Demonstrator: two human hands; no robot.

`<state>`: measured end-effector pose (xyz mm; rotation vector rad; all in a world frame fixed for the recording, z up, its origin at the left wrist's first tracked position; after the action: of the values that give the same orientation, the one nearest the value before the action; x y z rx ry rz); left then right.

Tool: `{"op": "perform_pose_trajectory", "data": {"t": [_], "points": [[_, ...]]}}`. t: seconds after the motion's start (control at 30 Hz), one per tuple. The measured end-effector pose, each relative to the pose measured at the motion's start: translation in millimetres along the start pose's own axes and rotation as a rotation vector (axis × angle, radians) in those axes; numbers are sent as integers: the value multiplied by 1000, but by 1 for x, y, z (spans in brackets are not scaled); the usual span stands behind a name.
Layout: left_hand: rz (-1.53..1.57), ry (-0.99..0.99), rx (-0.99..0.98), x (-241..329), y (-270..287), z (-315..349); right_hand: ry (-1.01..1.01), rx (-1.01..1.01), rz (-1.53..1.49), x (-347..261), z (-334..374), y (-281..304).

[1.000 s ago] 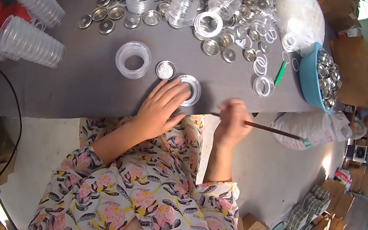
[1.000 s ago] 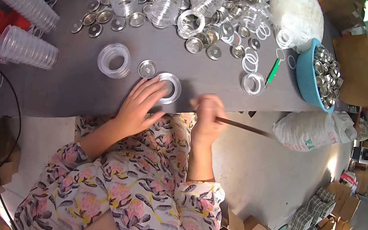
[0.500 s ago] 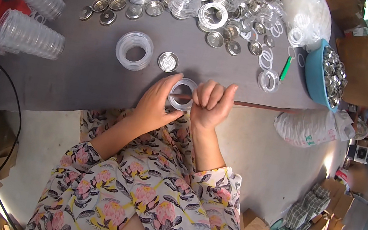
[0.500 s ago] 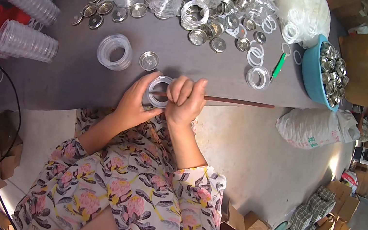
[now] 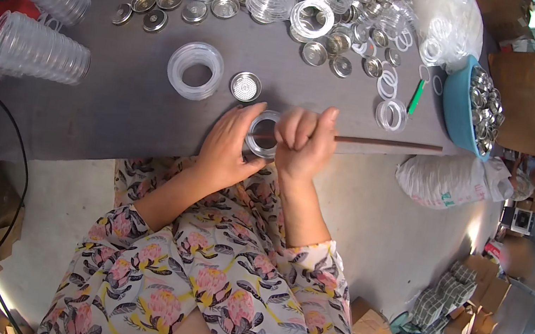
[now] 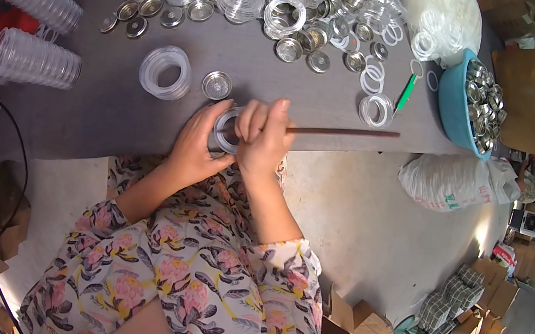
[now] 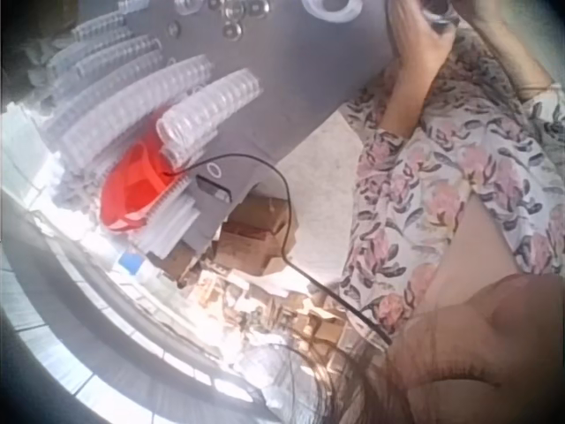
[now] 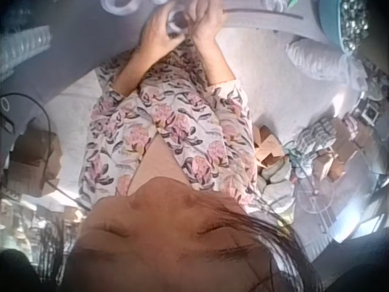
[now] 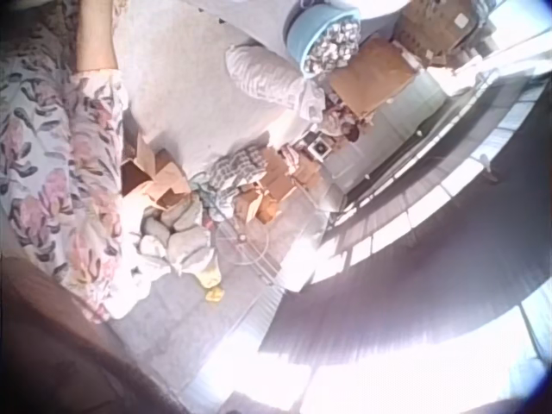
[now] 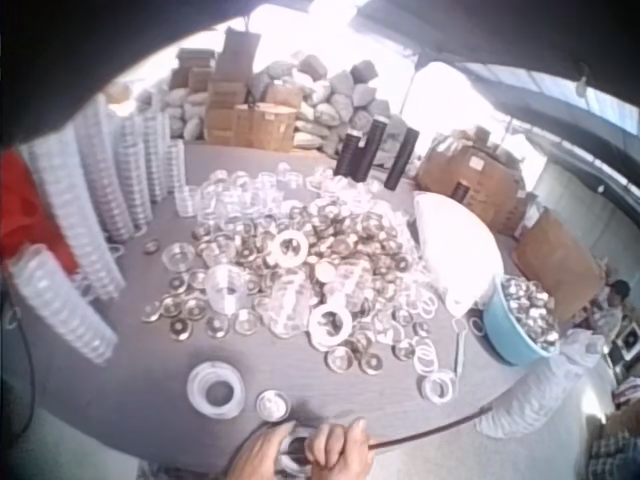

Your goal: The person assembles clear plastic cups by inserting metal mesh discs and white plastic rings into the cup openings. They use a thin wooden stick to push the components into place and then stack the finished cups into a pile on the table.

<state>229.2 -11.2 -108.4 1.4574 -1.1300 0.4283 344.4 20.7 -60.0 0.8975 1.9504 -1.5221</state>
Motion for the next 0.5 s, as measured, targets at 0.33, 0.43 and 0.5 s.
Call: {"op": "perform_pose_trajectory", "data": {"t": [0.33,0.43,0.5], "points": [[13,-1,-37,9,15,2,137,-18,473,-47,2,4],[-19,-117,115,28,50,5,356,96,474,-83,-1,17],[-123,-143,283,29,83,0,115,251,877,-90,0,48]]}}
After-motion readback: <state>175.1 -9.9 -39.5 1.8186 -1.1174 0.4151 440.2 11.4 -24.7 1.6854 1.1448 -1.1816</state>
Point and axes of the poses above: each hand's wrist, its own z-axis away from the middle knuckle, its own y-axis out of the back of the hand, x = y × z, the point moved 1 cm from there along -z, towards the middle knuckle, and after that the axes turned 9 degrees about -x, right-handed, at the moved point
